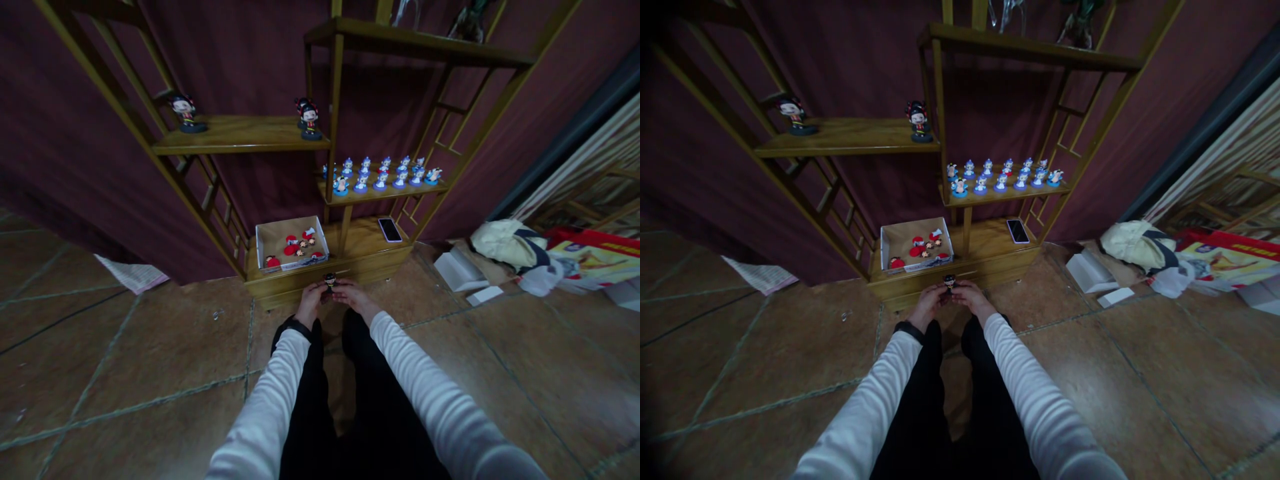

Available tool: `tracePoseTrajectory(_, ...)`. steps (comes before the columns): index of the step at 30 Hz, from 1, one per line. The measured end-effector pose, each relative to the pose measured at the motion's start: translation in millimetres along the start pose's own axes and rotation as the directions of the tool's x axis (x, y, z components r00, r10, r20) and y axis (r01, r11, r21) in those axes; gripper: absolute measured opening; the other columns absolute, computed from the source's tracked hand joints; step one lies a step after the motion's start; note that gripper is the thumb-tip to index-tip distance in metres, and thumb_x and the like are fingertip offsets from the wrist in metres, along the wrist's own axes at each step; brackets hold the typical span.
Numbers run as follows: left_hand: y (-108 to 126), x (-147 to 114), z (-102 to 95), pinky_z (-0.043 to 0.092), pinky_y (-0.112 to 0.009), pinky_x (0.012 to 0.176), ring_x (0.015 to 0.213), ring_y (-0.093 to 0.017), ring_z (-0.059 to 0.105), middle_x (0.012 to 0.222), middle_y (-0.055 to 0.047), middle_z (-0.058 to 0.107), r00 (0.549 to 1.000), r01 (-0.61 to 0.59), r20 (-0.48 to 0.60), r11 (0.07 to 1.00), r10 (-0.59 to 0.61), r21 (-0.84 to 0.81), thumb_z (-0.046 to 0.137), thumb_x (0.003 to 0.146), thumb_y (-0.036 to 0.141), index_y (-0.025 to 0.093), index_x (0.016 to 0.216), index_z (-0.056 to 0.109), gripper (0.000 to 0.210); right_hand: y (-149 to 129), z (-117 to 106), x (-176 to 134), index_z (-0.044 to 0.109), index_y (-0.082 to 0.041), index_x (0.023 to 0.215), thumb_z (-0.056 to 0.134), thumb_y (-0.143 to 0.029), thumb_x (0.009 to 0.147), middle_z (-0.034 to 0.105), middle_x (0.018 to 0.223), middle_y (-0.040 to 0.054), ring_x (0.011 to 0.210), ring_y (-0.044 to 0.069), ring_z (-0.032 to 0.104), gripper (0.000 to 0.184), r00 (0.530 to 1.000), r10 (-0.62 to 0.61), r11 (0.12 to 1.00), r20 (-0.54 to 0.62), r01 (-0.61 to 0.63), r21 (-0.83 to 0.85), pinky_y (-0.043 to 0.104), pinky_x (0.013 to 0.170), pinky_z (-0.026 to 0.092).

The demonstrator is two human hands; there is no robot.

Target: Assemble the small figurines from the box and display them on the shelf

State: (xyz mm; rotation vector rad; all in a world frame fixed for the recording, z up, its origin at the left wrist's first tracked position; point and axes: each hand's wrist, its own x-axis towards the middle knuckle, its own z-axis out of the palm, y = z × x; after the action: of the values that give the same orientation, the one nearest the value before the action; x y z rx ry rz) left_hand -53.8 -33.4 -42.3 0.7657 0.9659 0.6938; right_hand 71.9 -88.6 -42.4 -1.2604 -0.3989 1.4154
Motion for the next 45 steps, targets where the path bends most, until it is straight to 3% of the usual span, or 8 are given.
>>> tracePoseTrajectory(9, -9.7, 7.5, 0.0, 0.049, -0.025, 0.058, 0.056, -0.012, 0.062, 0.068, -0.002, 0.065, 0.997, -0.045, 0.059, 0.999, 0.046, -0.03, 0.069, 0.06, 0.015, 0.014, 0.077, 0.062, 0.018, 0.2, 3.8, -1.4, 0.059, -0.019, 0.071, 0.067, -0.009, 0.056, 0.062, 0.058, -0.0052, 0.052, 0.009, 0.059, 0.02, 0.997, -0.042, 0.999, -0.066, 0.039, -0.036, 0.024, 0.059, 0.05)
tracePoseTrajectory(15, -14.0, 10.8, 3.2, 0.047, -0.025, 0.059, 0.058, -0.012, 0.06, 0.068, -0.003, 0.064, 0.983, -0.185, 0.036, 0.961, 0.182, 0.208, 0.065, 0.067, 0.016, 0.014, 0.079, 0.061, 0.013, -1.8, 2.0, -4.5, 0.057, -0.02, 0.071, 0.067, -0.009, 0.054, 0.065, 0.065, -0.0057, 0.062, 0.012, 0.063, 0.022, 0.996, -0.047, 0.998, -0.082, 0.044, -0.044, 0.027, 0.066, 0.051)
tracePoseTrajectory(20, -13.8, 11.5, 6.7, 0.048, -0.027, 0.071, 0.074, -0.016, 0.063, 0.077, -0.006, 0.068, 0.93, -0.344, 0.071, 0.782, 0.361, 0.52, 0.062, 0.071, 0.016, 0.015, 0.083, 0.063, 0.012, -4.2, -1.0, -5.5, 0.056, -0.02, 0.07, 0.065, -0.009, 0.053, 0.065, 0.065, -0.0056, 0.064, 0.012, 0.064, 0.022, 0.997, -0.04, 0.999, -0.066, 0.04, -0.015, 0.028, 0.07, 0.052)
tracePoseTrajectory(30, -1.8, -1.9, 6.0, 0.043, -0.031, 0.077, 0.083, -0.023, 0.062, 0.086, -0.01, 0.066, 0.872, -0.415, 0.203, 0.452, 0.445, 0.79, 0.059, 0.077, 0.02, 0.019, 0.092, 0.062, 0.015, -0.3, -6.4, 0.2, 0.059, -0.02, 0.071, 0.068, -0.011, 0.056, 0.068, 0.068, -0.0043, 0.063, 0.011, 0.064, 0.02, 0.999, -0.033, 0.999, -0.018, 0.033, 0.002, 0.027, 0.07, 0.052)
tracePoseTrajectory(36, 16.3, -15.1, 8.3, 0.037, -0.035, 0.087, 0.094, -0.027, 0.059, 0.095, -0.015, 0.062, 0.819, -0.473, 0.396, 0.096, 0.416, 0.876, 0.05, 0.084, 0.023, 0.016, 0.095, 0.061, 0.017, 0.7, -10.1, 3.1, 0.062, -0.021, 0.076, 0.066, -0.008, 0.056, 0.069, 0.072, -0.003, 0.066, 0.013, 0.064, 0.025, 0.998, -0.058, 0.998, 0.011, 0.058, 0.003, 0.028, 0.072, 0.052)
tracePoseTrajectory(38, 19.1, -18.0, 9.0, 0.035, -0.037, 0.089, 0.096, -0.028, 0.057, 0.095, -0.017, 0.061, 0.792, -0.493, 0.44, 0.018, 0.423, 0.87, 0.048, 0.085, 0.022, 0.014, 0.096, 0.061, 0.019, 1.8, -11.3, 4.1, 0.062, -0.022, 0.077, 0.065, -0.006, 0.056, 0.07, 0.074, -0.0035, 0.068, 0.013, 0.065, 0.028, 0.998, -0.068, 0.998, 0.012, 0.068, 0.006, 0.028, 0.073, 0.051)
tracePoseTrajectory(41, 18.8, -20.8, 9.2, 0.033, -0.039, 0.089, 0.097, -0.03, 0.056, 0.095, -0.019, 0.06, 0.763, -0.497, 0.46, -0.043, 0.454, 0.867, 0.047, 0.086, 0.023, 0.01, 0.098, 0.061, 0.023, 2.9, -12.6, 5.8, 0.062, -0.022, 0.079, 0.066, -0.006, 0.056, 0.07, 0.076, -0.0032, 0.07, 0.013, 0.065, 0.029, 0.997, -0.081, 0.997, 0.017, 0.081, 0.017, 0.029, 0.074, 0.051)
tracePoseTrajectory(45, 16.0, -22.9, 8.2, 0.031, -0.04, 0.088, 0.098, -0.032, 0.054, 0.095, -0.022, 0.059, 0.749, -0.475, 0.438, -0.059, 0.496, 0.878, 0.047, 0.087, 0.03, 0.007, 0.102, 0.06, 0.031, 2.5, -12.8, 7.6, 0.062, -0.021, 0.08, 0.068, -0.01, 0.058, 0.07, 0.076, -0.0014, 0.073, 0.014, 0.066, 0.025, 0.997, -0.071, 0.997, 0.026, 0.071, 0.026, 0.029, 0.077, 0.052)
